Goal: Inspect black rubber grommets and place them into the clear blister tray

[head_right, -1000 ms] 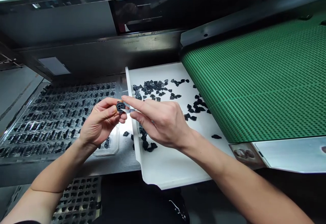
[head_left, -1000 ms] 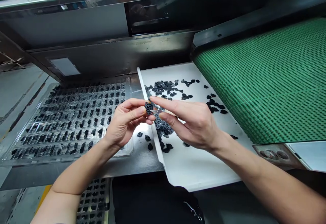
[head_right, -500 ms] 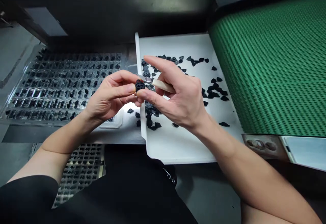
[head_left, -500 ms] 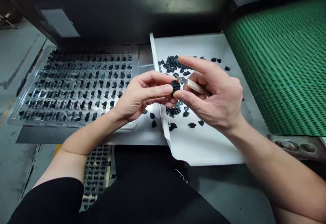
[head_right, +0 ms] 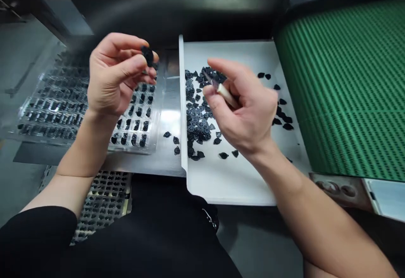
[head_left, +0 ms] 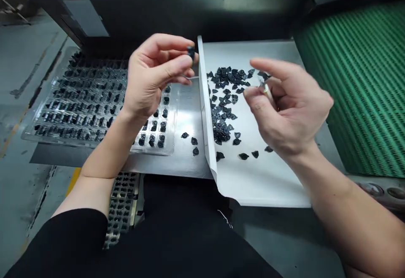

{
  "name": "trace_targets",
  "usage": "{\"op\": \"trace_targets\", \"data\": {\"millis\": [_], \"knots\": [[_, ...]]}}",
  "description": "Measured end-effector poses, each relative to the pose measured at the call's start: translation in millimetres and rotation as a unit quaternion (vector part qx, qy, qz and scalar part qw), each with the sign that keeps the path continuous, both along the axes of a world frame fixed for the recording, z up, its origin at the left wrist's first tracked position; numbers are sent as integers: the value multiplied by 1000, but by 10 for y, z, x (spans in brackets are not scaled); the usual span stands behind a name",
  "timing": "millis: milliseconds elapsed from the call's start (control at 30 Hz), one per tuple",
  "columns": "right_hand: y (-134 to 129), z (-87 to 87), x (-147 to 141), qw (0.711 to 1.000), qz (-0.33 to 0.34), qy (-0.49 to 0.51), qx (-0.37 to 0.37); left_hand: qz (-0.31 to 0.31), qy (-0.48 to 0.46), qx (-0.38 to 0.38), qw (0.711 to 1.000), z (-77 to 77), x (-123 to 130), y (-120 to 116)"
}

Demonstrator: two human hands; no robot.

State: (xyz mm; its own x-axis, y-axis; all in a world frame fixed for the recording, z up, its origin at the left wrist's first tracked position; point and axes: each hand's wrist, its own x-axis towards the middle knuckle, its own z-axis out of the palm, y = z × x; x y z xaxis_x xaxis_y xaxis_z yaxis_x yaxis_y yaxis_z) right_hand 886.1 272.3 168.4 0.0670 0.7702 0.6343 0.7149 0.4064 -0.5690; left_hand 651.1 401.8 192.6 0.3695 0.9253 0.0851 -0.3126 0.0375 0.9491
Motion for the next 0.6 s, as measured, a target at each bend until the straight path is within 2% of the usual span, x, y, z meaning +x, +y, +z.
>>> {"op": "trace_targets", "data": {"millis": [67, 167, 200, 267, 367, 433, 600], "knots": [[-9, -10, -72, 999, -10, 12, 43, 81, 15, 88, 993, -35, -131, 318], [-18, -29, -121, 999, 9, -5, 46, 182, 101, 215, 954, -179, -332, 894], [-19, -33, -121, 999, 11, -8, 47, 203, 147, 254, 934, -244, -384, 1087], [-20, -38, -112, 999, 15, -10, 48, 201, 270, 303, 891, -378, -444, 1436], [-23, -40, -108, 998, 28, -16, 51, 165, 485, 298, 805, -536, -436, 1814], [-24, -41, -113, 998, 37, -20, 49, 153, 565, 279, 762, -595, -405, 1981], [-18, -34, -113, 998, 43, -20, 49, 156, 614, 250, 733, -667, -390, 2257]]}}
